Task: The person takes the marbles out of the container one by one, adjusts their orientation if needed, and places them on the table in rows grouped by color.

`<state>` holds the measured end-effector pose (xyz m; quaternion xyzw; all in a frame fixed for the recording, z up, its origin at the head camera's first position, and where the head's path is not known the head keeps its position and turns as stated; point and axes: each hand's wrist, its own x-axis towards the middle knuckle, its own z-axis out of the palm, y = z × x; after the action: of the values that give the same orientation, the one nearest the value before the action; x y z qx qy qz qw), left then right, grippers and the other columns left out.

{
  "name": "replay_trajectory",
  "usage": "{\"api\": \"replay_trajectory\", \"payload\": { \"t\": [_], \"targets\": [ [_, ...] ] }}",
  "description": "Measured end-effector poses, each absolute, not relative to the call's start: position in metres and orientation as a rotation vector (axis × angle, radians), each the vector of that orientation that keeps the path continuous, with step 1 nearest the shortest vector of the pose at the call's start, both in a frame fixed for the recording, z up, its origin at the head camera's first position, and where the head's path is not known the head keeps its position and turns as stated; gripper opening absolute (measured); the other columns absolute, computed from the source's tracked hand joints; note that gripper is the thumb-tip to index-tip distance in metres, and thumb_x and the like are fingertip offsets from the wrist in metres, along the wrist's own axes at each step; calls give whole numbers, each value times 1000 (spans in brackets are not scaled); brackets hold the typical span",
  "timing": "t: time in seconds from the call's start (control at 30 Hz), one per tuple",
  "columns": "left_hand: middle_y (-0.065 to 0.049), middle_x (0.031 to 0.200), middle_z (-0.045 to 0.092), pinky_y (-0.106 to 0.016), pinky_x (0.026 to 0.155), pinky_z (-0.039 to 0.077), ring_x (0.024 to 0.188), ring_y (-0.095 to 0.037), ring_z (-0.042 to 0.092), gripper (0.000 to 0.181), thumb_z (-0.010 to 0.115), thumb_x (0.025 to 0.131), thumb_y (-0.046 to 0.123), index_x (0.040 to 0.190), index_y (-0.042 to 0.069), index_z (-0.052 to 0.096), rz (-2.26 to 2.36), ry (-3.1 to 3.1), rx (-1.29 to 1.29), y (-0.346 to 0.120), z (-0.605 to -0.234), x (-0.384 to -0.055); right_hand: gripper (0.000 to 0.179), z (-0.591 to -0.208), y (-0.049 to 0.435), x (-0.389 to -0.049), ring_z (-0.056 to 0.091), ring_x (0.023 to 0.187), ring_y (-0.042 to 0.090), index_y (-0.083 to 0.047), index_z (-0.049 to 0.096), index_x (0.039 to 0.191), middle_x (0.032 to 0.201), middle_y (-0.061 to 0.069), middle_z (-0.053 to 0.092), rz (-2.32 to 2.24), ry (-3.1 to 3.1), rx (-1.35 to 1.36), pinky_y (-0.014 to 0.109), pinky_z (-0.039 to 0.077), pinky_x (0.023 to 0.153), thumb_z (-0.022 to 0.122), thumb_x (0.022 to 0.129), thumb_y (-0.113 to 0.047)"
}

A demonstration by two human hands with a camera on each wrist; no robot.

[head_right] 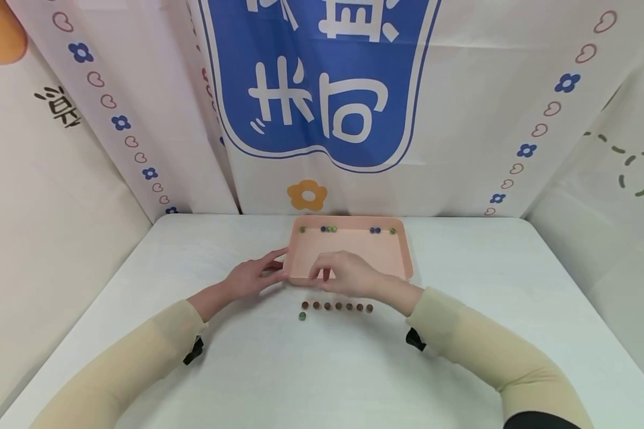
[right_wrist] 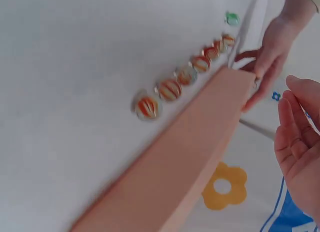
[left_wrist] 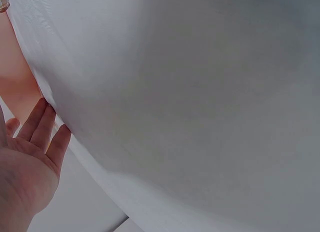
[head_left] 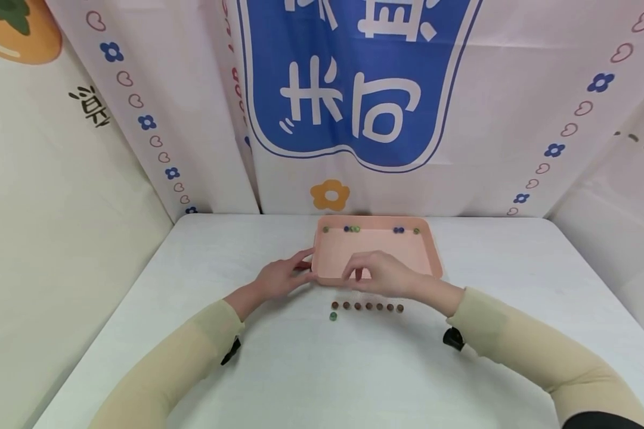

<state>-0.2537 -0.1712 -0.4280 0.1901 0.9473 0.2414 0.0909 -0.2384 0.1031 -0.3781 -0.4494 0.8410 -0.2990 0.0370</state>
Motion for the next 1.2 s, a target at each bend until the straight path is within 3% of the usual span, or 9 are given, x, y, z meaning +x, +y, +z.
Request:
{"api": "replay_trajectory", "payload": {
  "t": [0.23,0.43,0.63,0.93,1.2],
  "targets": [
    [-6,134,59,-51,102,38,123,-29,53,70,54,96,51,154,23,28,722,2824,570,-172,-429,-252,18,-364,118,-252,61,85,10,-13,70,102,97,-1,67,-940,2684,-1345,29,50,70,75,86,-7],
    [-7,133,59,-51,101,38,122,-30,54,69,52,97,50,154,22,27,711,2826,576,-172,-428,-252,15,-359,125,-269,60,76,12,-8,71,102,93,2,68,-954,2767,-1258,28,49,62,74,86,-7],
    [-7,134,58,-52,102,37,123,-30,53,69,53,97,51,154,23,27,716,2812,561,-171,-429,-254,15,-358,131,-286,61,84,17,-8,69,102,94,1,66,-977,2780,-1035,31,51,70,73,88,-8],
    [-6,135,58,-52,102,37,124,-30,53,70,52,97,53,155,23,26,701,2815,558,-171,-430,-256,12,-350,132,-317,59,80,20,-5,70,100,89,4,65,-901,2839,-982,33,49,67,72,88,-7],
    [-5,135,58,-52,102,37,125,-29,52,71,52,96,55,155,25,26,690,2817,551,-171,-430,-256,10,-352,128,-348,57,83,24,-3,70,98,92,7,65,-862,2859,-893,36,48,72,71,88,-7]
  ]
}}
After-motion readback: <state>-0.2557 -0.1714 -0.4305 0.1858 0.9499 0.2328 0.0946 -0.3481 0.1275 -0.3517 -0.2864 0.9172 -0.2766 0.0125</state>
